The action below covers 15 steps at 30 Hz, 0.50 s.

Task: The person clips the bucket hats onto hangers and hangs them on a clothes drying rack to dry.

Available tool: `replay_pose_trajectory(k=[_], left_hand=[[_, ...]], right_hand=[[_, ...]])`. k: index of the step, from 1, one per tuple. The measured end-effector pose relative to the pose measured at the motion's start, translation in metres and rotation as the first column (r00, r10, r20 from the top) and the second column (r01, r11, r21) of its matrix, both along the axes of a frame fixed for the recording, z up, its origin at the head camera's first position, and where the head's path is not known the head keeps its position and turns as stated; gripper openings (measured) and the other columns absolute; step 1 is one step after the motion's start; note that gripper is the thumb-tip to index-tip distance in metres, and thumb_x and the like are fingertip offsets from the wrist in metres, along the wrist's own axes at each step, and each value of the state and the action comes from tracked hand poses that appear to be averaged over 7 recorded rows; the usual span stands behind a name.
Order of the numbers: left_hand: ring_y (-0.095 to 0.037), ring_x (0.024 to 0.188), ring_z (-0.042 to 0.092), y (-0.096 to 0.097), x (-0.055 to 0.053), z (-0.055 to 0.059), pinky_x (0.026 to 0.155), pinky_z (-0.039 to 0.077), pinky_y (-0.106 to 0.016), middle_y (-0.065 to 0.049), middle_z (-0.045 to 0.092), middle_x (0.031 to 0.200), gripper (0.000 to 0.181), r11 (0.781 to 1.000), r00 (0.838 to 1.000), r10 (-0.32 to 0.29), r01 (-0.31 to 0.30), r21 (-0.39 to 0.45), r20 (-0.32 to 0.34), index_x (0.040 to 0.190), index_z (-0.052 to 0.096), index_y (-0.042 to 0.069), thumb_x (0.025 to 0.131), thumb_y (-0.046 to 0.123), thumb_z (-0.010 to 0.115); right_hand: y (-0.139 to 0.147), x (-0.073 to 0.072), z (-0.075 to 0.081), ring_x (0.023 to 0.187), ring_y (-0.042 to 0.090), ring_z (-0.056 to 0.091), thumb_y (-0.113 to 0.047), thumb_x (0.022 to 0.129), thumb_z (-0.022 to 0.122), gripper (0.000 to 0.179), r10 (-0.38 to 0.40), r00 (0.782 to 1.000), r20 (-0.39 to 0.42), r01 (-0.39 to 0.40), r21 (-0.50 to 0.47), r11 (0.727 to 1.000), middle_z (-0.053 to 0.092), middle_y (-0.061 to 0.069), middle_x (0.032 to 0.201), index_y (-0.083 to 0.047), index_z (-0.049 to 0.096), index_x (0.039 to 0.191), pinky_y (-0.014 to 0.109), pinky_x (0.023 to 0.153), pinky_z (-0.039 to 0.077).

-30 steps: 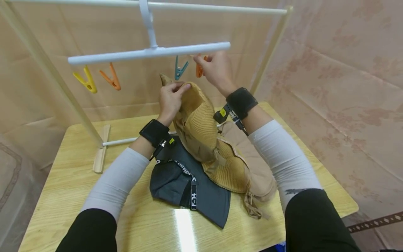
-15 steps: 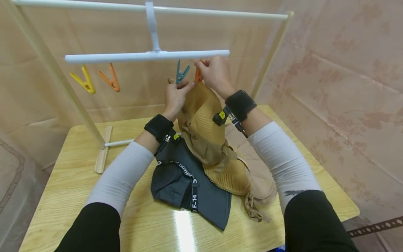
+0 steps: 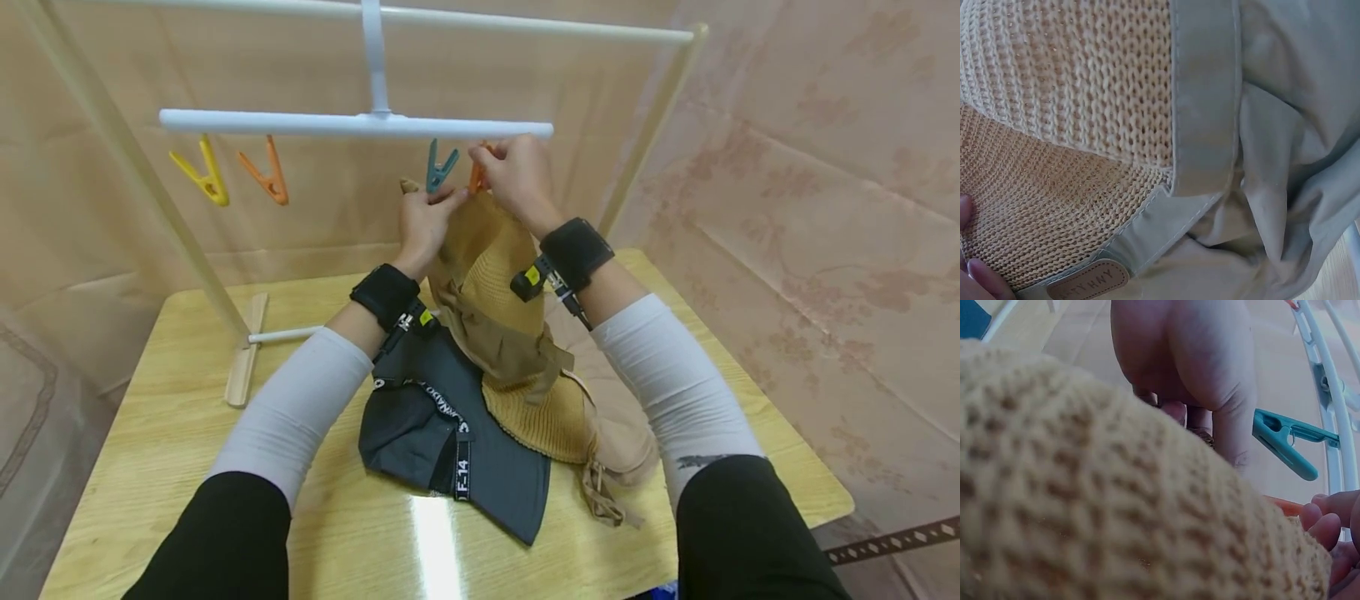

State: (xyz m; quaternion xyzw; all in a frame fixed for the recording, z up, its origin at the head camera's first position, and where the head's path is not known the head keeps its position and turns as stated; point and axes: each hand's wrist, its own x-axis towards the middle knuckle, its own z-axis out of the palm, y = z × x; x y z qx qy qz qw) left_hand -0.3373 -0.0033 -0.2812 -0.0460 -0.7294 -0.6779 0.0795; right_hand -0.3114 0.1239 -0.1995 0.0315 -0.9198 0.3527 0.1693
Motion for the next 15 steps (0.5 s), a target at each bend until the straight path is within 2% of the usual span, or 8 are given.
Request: replay_pose_trajectory(k=[5,10,15], left_hand=[[-0.011,0.1,0.06,0.0014,0.0006,0.0014,0.082,0.046,-0.021,-0.008,0.072,0.113,0.036,1.0,1.0,-0.004,0.004,0.012,0.003,0.105,0.075,0.003,0.088,0.034,0.073],[-0.014,0.105,0.062,0.0022,0.0006,0.0025,0.09,0.048,-0.024,-0.007,0.073,0.11,0.033,0.999,0.999,-0.023,0.024,0.026,-0.031,0.104,0.076,0.005,0.088,0.034,0.072],[-0.018,0.108,0.063,0.0031,-0.0007,0.0017,0.093,0.048,-0.025,-0.01,0.072,0.111,0.032,0.998,0.997,-0.03,0.034,0.046,-0.064,0.104,0.075,0.002,0.088,0.029,0.073]], right_hand=[[0.0019,-0.0012,-0.0012,0.044,0.009,0.038,-0.043,0.094,0.062,0.043,-0.008,1.0,0.013,0.009,-0.055,0.998,0.053,-0.003,0.056,-0.005,0.072,0.077,0.02,0.044,0.026],[0.0043,-0.002,-0.0031,0.044,0.01,0.042,-0.048,0.09,0.064,0.051,-0.015,1.0,0.0,0.015,-0.065,0.998,0.051,-0.002,0.052,-0.005,0.062,0.064,0.021,0.043,0.024],[0.0046,-0.0007,-0.006,0.043,0.009,0.038,-0.05,0.089,0.065,0.051,-0.021,1.0,0.023,0.022,-0.075,0.997,0.05,-0.002,0.052,-0.004,0.065,0.066,0.021,0.043,0.023]])
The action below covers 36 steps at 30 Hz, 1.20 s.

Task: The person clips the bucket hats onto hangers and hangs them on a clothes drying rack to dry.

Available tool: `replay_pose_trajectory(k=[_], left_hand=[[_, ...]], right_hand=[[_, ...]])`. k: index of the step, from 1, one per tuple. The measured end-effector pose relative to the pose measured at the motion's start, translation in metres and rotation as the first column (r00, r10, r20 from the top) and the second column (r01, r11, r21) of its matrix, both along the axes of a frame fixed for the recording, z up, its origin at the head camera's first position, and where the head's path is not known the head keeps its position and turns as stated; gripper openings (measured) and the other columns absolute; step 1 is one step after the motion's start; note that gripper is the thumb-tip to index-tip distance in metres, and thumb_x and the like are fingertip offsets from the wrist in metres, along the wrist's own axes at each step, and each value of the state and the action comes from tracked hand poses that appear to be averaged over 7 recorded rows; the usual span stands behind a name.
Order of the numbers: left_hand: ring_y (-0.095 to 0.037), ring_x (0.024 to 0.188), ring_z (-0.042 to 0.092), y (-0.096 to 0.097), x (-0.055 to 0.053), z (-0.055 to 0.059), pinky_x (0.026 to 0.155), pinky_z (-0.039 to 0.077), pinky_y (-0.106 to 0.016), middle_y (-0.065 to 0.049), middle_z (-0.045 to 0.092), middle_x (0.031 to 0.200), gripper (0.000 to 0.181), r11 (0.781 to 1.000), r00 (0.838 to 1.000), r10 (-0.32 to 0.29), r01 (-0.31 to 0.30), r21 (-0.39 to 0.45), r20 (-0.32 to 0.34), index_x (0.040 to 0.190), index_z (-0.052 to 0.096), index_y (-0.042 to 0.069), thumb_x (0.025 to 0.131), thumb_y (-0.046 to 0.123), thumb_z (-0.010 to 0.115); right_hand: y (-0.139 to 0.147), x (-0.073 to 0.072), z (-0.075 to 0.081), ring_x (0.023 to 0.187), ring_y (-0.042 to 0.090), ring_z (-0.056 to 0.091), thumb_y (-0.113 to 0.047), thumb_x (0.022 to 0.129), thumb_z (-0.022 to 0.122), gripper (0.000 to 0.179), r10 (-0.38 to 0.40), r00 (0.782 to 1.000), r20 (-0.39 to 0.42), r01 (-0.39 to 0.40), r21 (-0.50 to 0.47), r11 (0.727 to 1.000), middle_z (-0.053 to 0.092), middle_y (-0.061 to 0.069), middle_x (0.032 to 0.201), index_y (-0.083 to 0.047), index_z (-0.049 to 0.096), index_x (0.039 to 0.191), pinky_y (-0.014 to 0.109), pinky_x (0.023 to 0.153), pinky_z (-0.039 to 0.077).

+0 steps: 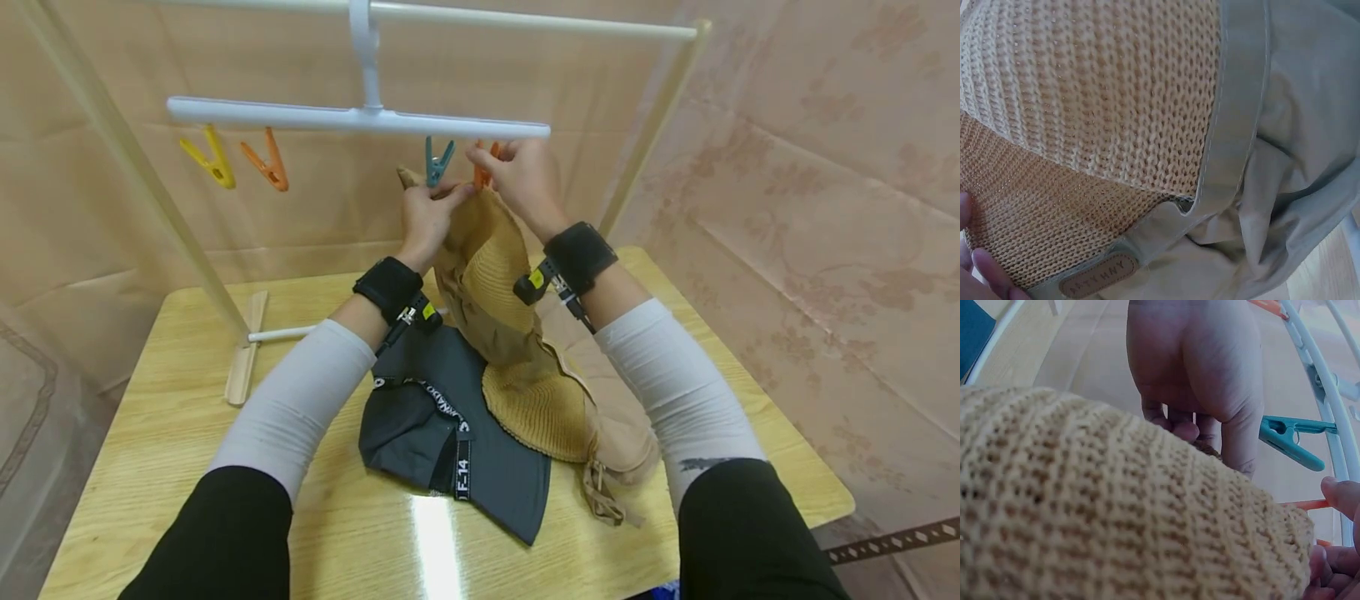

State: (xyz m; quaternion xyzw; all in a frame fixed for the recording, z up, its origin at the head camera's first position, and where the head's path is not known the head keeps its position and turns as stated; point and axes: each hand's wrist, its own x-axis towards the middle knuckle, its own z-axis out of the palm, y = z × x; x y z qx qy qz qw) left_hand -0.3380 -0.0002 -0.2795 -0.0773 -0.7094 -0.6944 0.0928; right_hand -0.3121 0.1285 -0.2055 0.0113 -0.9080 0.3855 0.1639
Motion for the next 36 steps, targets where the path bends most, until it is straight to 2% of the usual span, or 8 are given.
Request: replay_pose_trajectory(k=[5,9,14,21,24,28,32,36], left_hand=[[-0.018,0.11,0.06,-0.001,-0.003,-0.005,0.09,0.046,-0.023,-0.011,0.07,0.116,0.032,1.0,1.0,-0.017,0.017,0.016,0.007,0.107,0.074,0.0,0.087,0.026,0.074],[-0.018,0.109,0.06,-0.001,-0.006,-0.009,0.09,0.046,-0.023,-0.011,0.07,0.116,0.03,0.999,0.999,-0.033,0.034,0.026,-0.016,0.108,0.073,0.0,0.088,0.023,0.074],[-0.019,0.107,0.063,-0.004,-0.005,-0.013,0.087,0.05,-0.023,-0.012,0.07,0.114,0.028,0.998,0.998,-0.038,0.04,0.048,-0.04,0.112,0.07,-0.001,0.089,0.015,0.072],[-0.026,0.109,0.065,-0.016,-0.01,-0.019,0.09,0.054,-0.027,-0.015,0.064,0.127,0.031,0.999,0.998,-0.031,0.03,0.022,0.049,0.123,0.065,0.001,0.092,0.006,0.065],[-0.026,0.104,0.067,-0.019,-0.012,-0.021,0.09,0.054,-0.028,-0.014,0.064,0.127,0.031,0.999,0.996,-0.028,0.024,0.047,0.087,0.123,0.065,0.002,0.092,0.007,0.065],[-0.022,0.098,0.068,-0.021,-0.012,-0.022,0.09,0.054,-0.027,-0.014,0.064,0.127,0.031,0.998,0.995,-0.023,0.017,0.059,0.093,0.123,0.065,0.002,0.093,0.009,0.065],[-0.015,0.091,0.067,-0.024,-0.011,-0.024,0.087,0.054,-0.026,-0.017,0.065,0.126,0.031,0.998,0.997,-0.011,0.006,0.064,0.071,0.123,0.065,0.0,0.092,0.008,0.066],[-0.01,0.086,0.064,-0.029,-0.011,-0.026,0.086,0.055,-0.027,-0.018,0.064,0.123,0.032,0.995,0.998,0.001,-0.007,0.096,0.061,0.122,0.064,-0.003,0.092,0.008,0.066]], right_hand=[[0.0,0.001,-0.005,0.042,0.008,0.033,-0.052,0.09,0.062,0.05,-0.003,0.999,0.033,0.003,0.011,1.0,0.047,-0.002,0.052,-0.007,0.066,0.067,0.021,0.044,0.023],[0.004,0.001,-0.011,0.043,0.008,0.037,-0.051,0.091,0.062,0.049,-0.016,1.0,0.009,0.016,0.003,1.0,0.049,-0.003,0.052,-0.007,0.069,0.07,0.02,0.044,0.023],[0.009,-0.001,-0.014,0.044,0.007,0.033,-0.052,0.092,0.06,0.048,-0.035,0.999,-0.014,0.035,0.026,0.999,0.043,-0.006,0.051,-0.009,0.074,0.077,0.021,0.045,0.022],[0.013,-0.007,-0.019,0.046,0.007,0.038,-0.05,0.092,0.062,0.044,-0.039,0.998,0.041,0.04,-0.032,0.999,0.05,-0.006,0.053,-0.01,0.08,0.097,0.021,0.044,0.024],[0.014,-0.008,-0.026,0.049,0.007,0.042,-0.048,0.092,0.063,0.043,-0.007,0.999,0.054,0.01,-0.052,0.999,0.059,-0.002,0.061,-0.008,0.079,0.098,0.02,0.046,0.027],[0.012,-0.006,-0.035,0.052,0.008,0.044,-0.046,0.091,0.065,0.042,0.027,0.999,0.043,-0.025,-0.048,0.999,0.069,0.005,0.077,-0.007,0.077,0.1,0.02,0.048,0.031],[0.012,-0.004,-0.044,0.064,0.011,0.054,-0.043,0.09,0.067,0.042,0.027,0.999,0.022,-0.028,0.055,0.998,0.073,0.009,0.093,-0.005,0.075,0.106,0.02,0.054,0.039],[0.015,-0.003,-0.049,0.08,0.017,0.063,-0.041,0.09,0.068,0.04,0.051,0.999,-0.005,-0.05,0.173,0.984,0.074,0.01,0.1,-0.005,0.074,0.107,0.022,0.063,0.044]])
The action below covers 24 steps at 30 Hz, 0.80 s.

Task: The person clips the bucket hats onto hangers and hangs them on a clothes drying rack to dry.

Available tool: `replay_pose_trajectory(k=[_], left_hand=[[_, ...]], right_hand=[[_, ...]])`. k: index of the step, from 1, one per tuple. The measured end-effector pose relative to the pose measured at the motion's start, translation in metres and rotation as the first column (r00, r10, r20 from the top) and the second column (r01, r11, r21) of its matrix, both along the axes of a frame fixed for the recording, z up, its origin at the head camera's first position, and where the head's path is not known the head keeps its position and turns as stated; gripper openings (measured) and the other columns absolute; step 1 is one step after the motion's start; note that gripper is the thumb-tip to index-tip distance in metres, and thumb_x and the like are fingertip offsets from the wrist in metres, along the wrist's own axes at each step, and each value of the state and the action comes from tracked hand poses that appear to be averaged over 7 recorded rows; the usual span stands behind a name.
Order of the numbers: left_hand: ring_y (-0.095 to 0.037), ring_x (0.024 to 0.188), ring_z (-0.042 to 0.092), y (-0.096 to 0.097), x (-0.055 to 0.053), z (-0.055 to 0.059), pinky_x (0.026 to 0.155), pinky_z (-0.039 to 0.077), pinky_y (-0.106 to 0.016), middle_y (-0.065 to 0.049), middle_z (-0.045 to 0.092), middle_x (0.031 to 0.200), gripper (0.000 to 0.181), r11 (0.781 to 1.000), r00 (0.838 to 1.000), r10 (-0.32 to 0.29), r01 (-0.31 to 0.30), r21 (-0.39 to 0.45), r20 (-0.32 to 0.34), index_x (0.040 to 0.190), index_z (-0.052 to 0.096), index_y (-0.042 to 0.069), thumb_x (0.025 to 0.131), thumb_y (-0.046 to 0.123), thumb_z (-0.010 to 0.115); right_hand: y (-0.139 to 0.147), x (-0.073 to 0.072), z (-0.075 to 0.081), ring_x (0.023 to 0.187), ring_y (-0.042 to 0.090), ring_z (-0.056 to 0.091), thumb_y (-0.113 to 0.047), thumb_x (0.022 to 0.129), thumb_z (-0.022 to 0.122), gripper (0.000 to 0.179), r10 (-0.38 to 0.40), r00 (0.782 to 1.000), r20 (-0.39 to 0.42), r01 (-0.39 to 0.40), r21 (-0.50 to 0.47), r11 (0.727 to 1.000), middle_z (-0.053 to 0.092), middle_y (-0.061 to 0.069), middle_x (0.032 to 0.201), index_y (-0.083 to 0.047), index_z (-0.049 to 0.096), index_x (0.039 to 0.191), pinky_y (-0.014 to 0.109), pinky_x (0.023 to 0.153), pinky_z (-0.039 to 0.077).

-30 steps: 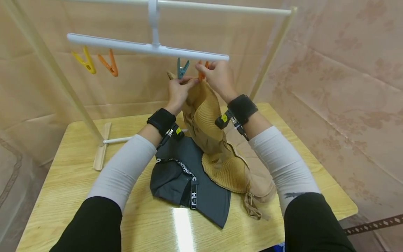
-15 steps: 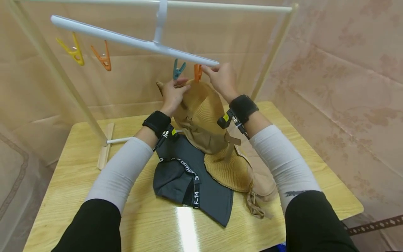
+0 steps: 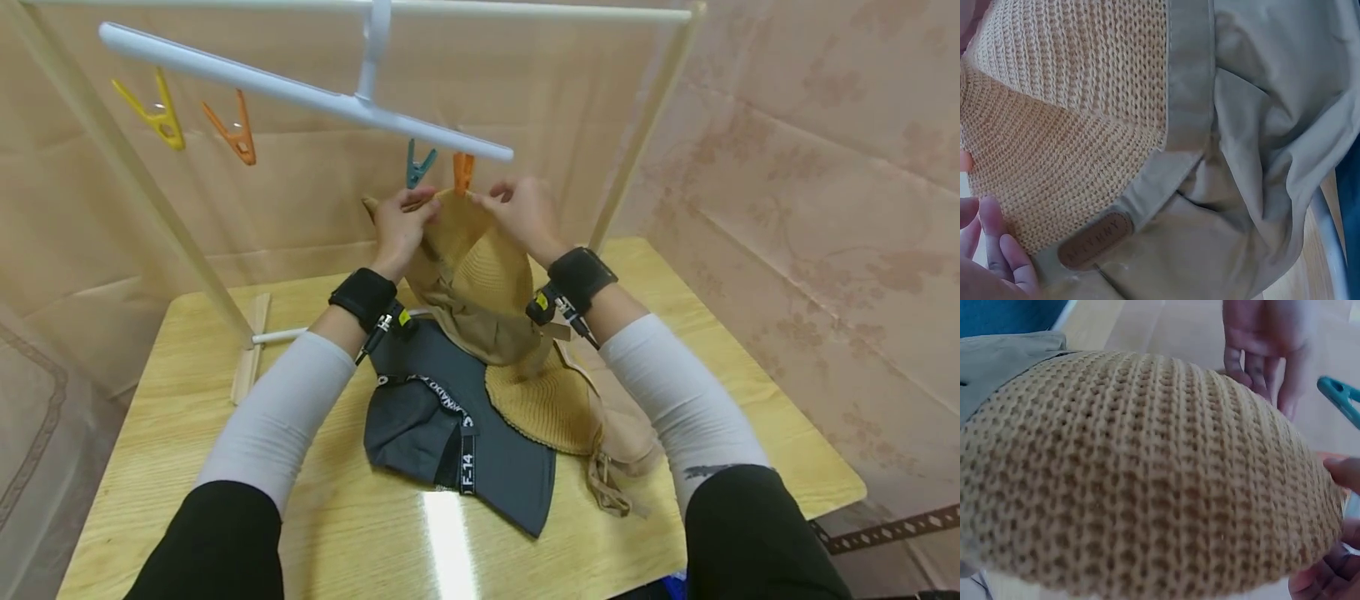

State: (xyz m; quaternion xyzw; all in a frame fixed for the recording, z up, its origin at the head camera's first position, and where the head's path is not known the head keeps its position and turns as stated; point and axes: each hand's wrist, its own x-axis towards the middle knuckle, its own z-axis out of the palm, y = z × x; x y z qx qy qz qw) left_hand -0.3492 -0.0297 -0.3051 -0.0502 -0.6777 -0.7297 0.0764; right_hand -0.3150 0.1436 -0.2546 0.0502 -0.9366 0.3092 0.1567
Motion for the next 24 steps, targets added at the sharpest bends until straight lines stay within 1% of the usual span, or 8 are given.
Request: replay_pose_trajectory(k=[2,6,9,13,16,20,22,24], left_hand=[[-0.01,0.085,0.063,-0.004,0.0,0.0,0.086,0.055,-0.027,-0.017,0.063,0.122,0.032,1.0,1.0,0.004,-0.004,0.011,0.002,0.122,0.064,-0.003,0.092,0.008,0.066],[-0.01,0.087,0.062,-0.009,-0.001,-0.002,0.084,0.055,-0.026,-0.012,0.064,0.116,0.031,1.0,1.0,0.004,-0.003,0.021,-0.011,0.122,0.064,-0.003,0.092,0.004,0.065],[-0.011,0.089,0.062,-0.013,-0.001,-0.003,0.08,0.055,-0.023,-0.007,0.064,0.108,0.03,0.998,1.0,0.007,-0.006,0.061,-0.006,0.121,0.065,-0.004,0.091,0.0,0.064],[-0.011,0.087,0.062,-0.015,0.0,-0.003,0.079,0.055,-0.023,-0.003,0.062,0.1,0.031,0.993,1.0,-0.004,0.004,0.117,0.006,0.121,0.064,-0.006,0.09,-0.003,0.064],[-0.01,0.081,0.061,-0.017,0.003,-0.003,0.082,0.054,-0.027,-0.001,0.061,0.096,0.03,0.993,1.0,-0.01,0.01,0.121,-0.001,0.12,0.064,-0.007,0.091,-0.001,0.064],[-0.011,0.073,0.061,-0.019,0.004,-0.006,0.08,0.051,-0.03,0.004,0.062,0.083,0.024,0.997,1.0,0.004,-0.003,0.072,-0.018,0.114,0.066,-0.005,0.092,0.004,0.065],[-0.011,0.072,0.061,-0.021,0.004,-0.007,0.078,0.05,-0.028,0.005,0.062,0.078,0.023,0.999,0.999,0.017,-0.016,0.029,-0.04,0.113,0.068,-0.004,0.092,0.007,0.065],[-0.011,0.074,0.062,-0.023,0.004,-0.009,0.078,0.05,-0.027,0.005,0.062,0.082,0.023,0.999,0.997,0.039,-0.04,-0.003,-0.063,0.112,0.069,-0.003,0.092,0.008,0.065]], right_hand=[[0.002,0.0,-0.001,0.08,0.018,0.063,-0.041,0.09,0.068,0.038,0.028,1.0,-0.004,-0.028,0.029,0.999,0.074,0.01,0.098,-0.006,0.075,0.104,0.023,0.064,0.044],[0.005,0.0,-0.003,0.07,0.017,0.054,-0.035,0.09,0.069,0.032,0.067,0.998,-0.003,-0.067,0.082,0.994,0.07,0.009,0.084,-0.004,0.076,0.093,0.024,0.06,0.039],[0.005,0.0,-0.005,0.078,0.021,0.052,-0.029,0.09,0.069,0.029,0.028,0.999,-0.032,-0.025,0.086,0.996,0.068,0.014,0.09,0.0,0.075,0.094,0.028,0.07,0.04],[0.006,-0.001,-0.009,0.09,0.027,0.055,-0.026,0.09,0.068,0.029,-0.078,0.992,-0.102,0.086,0.069,0.994,0.065,0.016,0.102,0.0,0.068,0.102,0.039,0.08,0.044],[0.008,-0.002,-0.012,0.085,0.03,0.059,-0.019,0.09,0.065,0.018,-0.123,0.981,-0.147,0.136,0.083,0.987,0.067,0.015,0.096,-0.002,0.063,0.096,0.043,0.075,0.047],[0.009,-0.004,-0.013,0.09,0.032,0.062,-0.009,0.088,0.06,0.008,-0.125,0.975,-0.183,0.145,0.102,0.984,0.068,0.014,0.093,-0.002,0.065,0.089,0.044,0.08,0.049],[0.009,-0.005,-0.014,0.093,0.033,0.063,-0.007,0.088,0.059,0.011,-0.099,0.978,-0.186,0.125,0.135,0.983,0.069,0.015,0.094,-0.001,0.069,0.089,0.044,0.083,0.049],[0.008,-0.004,-0.015,0.096,0.033,0.062,-0.007,0.088,0.058,0.016,-0.058,0.984,-0.169,0.088,0.172,0.981,0.069,0.016,0.098,0.001,0.072,0.093,0.044,0.087,0.048]])
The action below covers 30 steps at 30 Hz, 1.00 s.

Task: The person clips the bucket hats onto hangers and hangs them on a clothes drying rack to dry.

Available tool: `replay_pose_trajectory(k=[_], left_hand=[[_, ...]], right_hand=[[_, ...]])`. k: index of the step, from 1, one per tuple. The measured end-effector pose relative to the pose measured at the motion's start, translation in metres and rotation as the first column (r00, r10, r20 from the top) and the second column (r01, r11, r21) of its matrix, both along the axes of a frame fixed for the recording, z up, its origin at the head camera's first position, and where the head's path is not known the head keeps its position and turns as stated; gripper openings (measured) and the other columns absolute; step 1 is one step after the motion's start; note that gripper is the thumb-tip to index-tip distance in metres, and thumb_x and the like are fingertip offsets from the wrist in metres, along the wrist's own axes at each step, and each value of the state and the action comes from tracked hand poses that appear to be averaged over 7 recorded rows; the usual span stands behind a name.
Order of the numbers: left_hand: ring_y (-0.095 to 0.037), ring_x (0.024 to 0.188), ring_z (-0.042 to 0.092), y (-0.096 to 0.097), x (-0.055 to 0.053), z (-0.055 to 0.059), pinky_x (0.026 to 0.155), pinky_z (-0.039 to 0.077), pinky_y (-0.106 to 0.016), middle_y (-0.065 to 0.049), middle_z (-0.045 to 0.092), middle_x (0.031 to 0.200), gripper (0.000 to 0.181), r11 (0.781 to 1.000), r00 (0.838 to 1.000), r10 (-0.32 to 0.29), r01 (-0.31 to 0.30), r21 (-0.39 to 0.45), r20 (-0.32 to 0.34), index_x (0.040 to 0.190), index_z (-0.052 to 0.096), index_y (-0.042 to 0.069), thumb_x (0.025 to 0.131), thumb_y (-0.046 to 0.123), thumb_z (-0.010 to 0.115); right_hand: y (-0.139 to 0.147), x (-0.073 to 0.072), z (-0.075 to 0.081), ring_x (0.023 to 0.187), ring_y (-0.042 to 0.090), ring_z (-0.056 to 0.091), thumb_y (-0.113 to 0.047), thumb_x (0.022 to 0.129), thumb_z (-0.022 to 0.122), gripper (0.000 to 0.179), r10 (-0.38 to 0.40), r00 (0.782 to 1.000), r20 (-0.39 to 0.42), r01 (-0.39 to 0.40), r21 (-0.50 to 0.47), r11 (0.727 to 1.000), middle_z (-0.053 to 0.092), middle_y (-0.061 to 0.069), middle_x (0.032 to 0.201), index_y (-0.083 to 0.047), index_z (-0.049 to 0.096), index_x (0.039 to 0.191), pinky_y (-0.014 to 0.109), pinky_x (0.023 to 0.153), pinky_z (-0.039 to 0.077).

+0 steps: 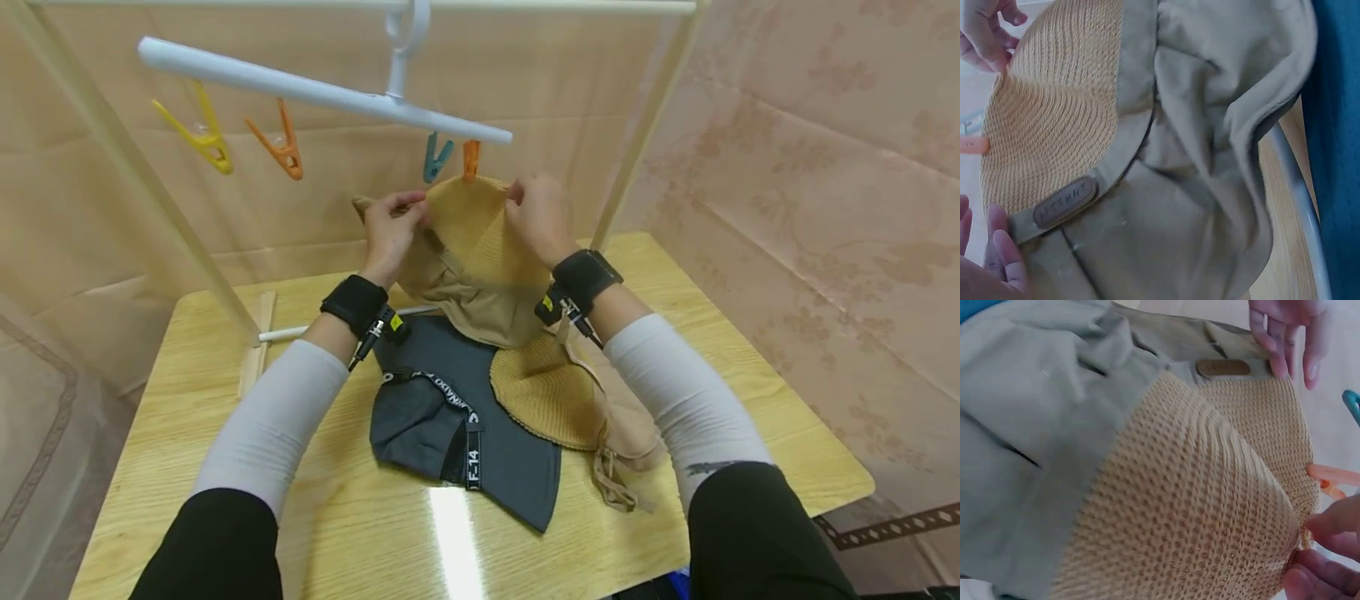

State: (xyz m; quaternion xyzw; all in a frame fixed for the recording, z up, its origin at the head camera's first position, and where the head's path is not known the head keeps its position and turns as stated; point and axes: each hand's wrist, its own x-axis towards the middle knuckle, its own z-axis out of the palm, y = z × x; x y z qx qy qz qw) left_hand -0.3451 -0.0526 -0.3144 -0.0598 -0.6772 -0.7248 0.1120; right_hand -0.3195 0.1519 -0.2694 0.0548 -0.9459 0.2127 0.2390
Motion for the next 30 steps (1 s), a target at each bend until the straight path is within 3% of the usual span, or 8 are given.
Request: replay_pose_trajectory(k=[2,6,9,13,16,22,30], left_hand=[[-0.012,0.083,0.064,-0.002,0.001,-0.002,0.081,0.051,-0.025,0.0,0.064,0.096,0.024,1.0,1.0,0.022,-0.022,-0.017,-0.015,0.113,0.069,-0.003,0.092,0.009,0.065],[-0.018,0.104,0.066,-0.003,0.002,-0.004,0.094,0.051,-0.027,-0.011,0.06,0.131,0.025,0.999,0.999,0.038,-0.037,0.03,-0.009,0.114,0.068,-0.004,0.093,0.007,0.065],[-0.016,0.101,0.067,-0.004,0.004,-0.006,0.092,0.05,-0.022,-0.005,0.068,0.118,0.024,0.998,0.999,0.037,-0.037,0.046,-0.017,0.113,0.068,-0.006,0.092,0.006,0.065],[-0.005,0.087,0.061,-0.006,0.005,-0.01,0.082,0.047,-0.017,-0.005,0.071,0.1,0.022,0.999,0.998,0.045,-0.045,-0.005,-0.037,0.11,0.07,-0.006,0.092,0.006,0.065],[-0.003,0.085,0.058,-0.009,0.006,-0.015,0.079,0.046,-0.02,-0.014,0.069,0.112,0.023,0.999,0.999,0.037,-0.037,-0.031,-0.012,0.112,0.07,-0.003,0.093,0.007,0.064],[-0.004,0.086,0.058,-0.019,0.009,-0.026,0.079,0.047,-0.022,-0.016,0.066,0.114,0.026,0.999,0.999,0.006,-0.005,-0.038,0.04,0.118,0.067,-0.003,0.094,0.006,0.061],[-0.006,0.086,0.055,-0.023,0.023,-0.031,0.075,0.042,-0.02,-0.019,0.064,0.117,0.027,0.979,0.995,-0.068,0.081,-0.189,0.071,0.118,0.066,-0.004,0.096,0.01,0.061]], right_hand=[[-0.002,0.0,-0.002,0.098,0.034,0.062,-0.008,0.089,0.057,0.021,0.042,0.999,0.028,-0.043,0.027,0.999,0.069,0.018,0.1,0.003,0.073,0.097,0.043,0.089,0.048],[-0.004,-0.001,-0.008,0.093,0.033,0.064,-0.008,0.09,0.054,0.024,0.09,0.993,0.074,-0.091,0.015,0.996,0.072,0.019,0.099,0.003,0.074,0.1,0.042,0.086,0.05],[-0.004,-0.003,-0.011,0.09,0.031,0.066,-0.009,0.091,0.055,0.023,0.103,0.99,0.094,-0.102,-0.012,0.995,0.073,0.017,0.097,0.001,0.074,0.099,0.041,0.084,0.051],[-0.002,-0.004,-0.018,0.089,0.03,0.064,-0.012,0.092,0.056,0.022,0.13,0.983,0.13,-0.126,-0.041,0.991,0.072,0.016,0.096,0.0,0.073,0.098,0.041,0.083,0.051],[-0.003,-0.003,-0.024,0.089,0.03,0.063,-0.012,0.092,0.057,0.02,0.171,0.974,0.15,-0.163,-0.061,0.985,0.07,0.017,0.095,0.0,0.072,0.098,0.041,0.082,0.05],[-0.006,0.0,-0.034,0.094,0.029,0.065,-0.012,0.092,0.061,0.018,0.24,0.953,0.184,-0.227,-0.092,0.97,0.071,0.017,0.099,0.001,0.071,0.098,0.04,0.087,0.051],[-0.008,0.011,-0.036,0.094,0.026,0.064,-0.014,0.093,0.063,0.016,0.295,0.934,0.203,-0.273,-0.128,0.953,0.071,0.014,0.1,-0.002,0.072,0.098,0.04,0.086,0.051]])
